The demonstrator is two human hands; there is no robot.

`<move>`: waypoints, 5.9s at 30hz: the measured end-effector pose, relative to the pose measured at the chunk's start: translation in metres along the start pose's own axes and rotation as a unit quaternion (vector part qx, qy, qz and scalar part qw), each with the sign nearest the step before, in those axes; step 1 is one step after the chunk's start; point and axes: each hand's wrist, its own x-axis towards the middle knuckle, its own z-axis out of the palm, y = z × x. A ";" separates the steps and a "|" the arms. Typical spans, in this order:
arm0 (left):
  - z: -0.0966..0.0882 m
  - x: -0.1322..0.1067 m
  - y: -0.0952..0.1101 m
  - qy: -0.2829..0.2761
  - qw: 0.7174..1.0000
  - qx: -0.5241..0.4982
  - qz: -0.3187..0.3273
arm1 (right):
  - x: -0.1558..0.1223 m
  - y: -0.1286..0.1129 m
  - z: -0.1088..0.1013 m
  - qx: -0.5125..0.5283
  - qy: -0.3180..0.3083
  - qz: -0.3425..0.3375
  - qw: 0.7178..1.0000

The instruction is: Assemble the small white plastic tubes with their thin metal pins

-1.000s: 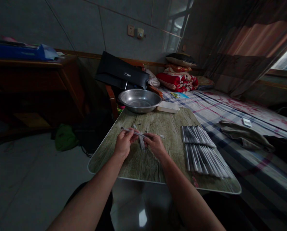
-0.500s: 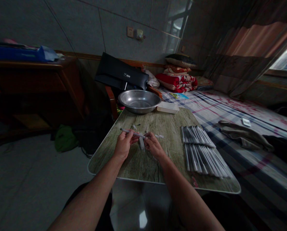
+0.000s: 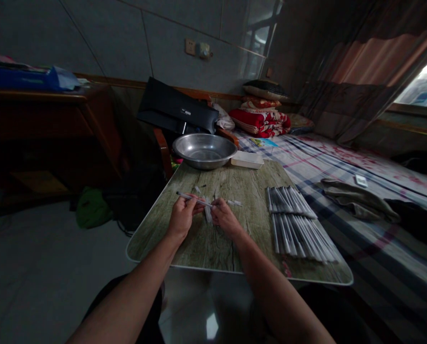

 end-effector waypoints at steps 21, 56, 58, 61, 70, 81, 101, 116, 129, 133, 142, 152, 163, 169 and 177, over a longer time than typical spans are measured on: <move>-0.005 0.006 -0.008 -0.037 0.998 0.041 0.030 | -0.010 -0.056 -0.002 -0.517 0.001 -0.110 0.849; -0.011 0.007 -0.002 0.003 1.000 0.025 -0.001 | -0.184 -0.104 -0.137 -0.756 0.249 0.150 0.586; -0.011 0.008 -0.001 0.011 1.000 0.023 0.001 | -0.174 -0.108 -0.124 -0.744 0.245 0.105 0.613; -0.011 0.010 -0.002 0.025 1.000 0.018 0.000 | -0.148 -0.112 -0.095 -0.703 0.184 0.034 0.686; -0.011 0.017 -0.003 0.054 0.998 -0.007 -0.026 | -0.018 -0.075 -0.062 -0.669 0.117 0.039 0.733; -0.017 0.023 0.002 0.063 0.997 -0.040 -0.033 | 0.021 -0.022 -0.040 -0.675 0.136 -0.030 0.724; -0.013 0.019 0.002 0.073 0.995 -0.042 -0.053 | 0.009 -0.014 -0.028 -0.650 0.079 -0.114 0.747; -0.011 0.017 0.005 0.075 0.996 -0.030 -0.046 | 0.006 -0.013 -0.022 -0.656 0.034 -0.128 0.743; -0.001 0.017 -0.006 0.017 0.994 -0.002 -0.105 | 0.000 -0.020 0.000 -0.717 0.036 -0.095 0.689; -0.001 0.018 -0.011 0.014 0.994 0.017 -0.111 | 0.000 -0.018 0.003 -0.718 0.048 -0.074 0.690; 0.007 0.012 -0.009 -0.027 0.993 0.051 -0.103 | 0.005 -0.018 -0.009 -0.605 0.087 -0.161 0.775; 0.004 0.015 -0.010 0.017 0.996 0.053 -0.072 | 0.005 -0.026 -0.024 -0.633 0.195 -0.066 0.746; 0.008 0.003 0.001 -0.084 0.979 0.070 -0.173 | 0.009 -0.017 -0.028 -0.633 0.138 -0.033 0.761; 0.011 -0.003 0.001 -0.161 0.969 0.076 -0.173 | 0.015 -0.020 -0.036 -0.128 0.147 -0.106 0.975; 0.011 -0.006 -0.002 -0.254 0.944 0.060 -0.203 | 0.012 -0.030 -0.035 0.278 0.101 -0.021 0.955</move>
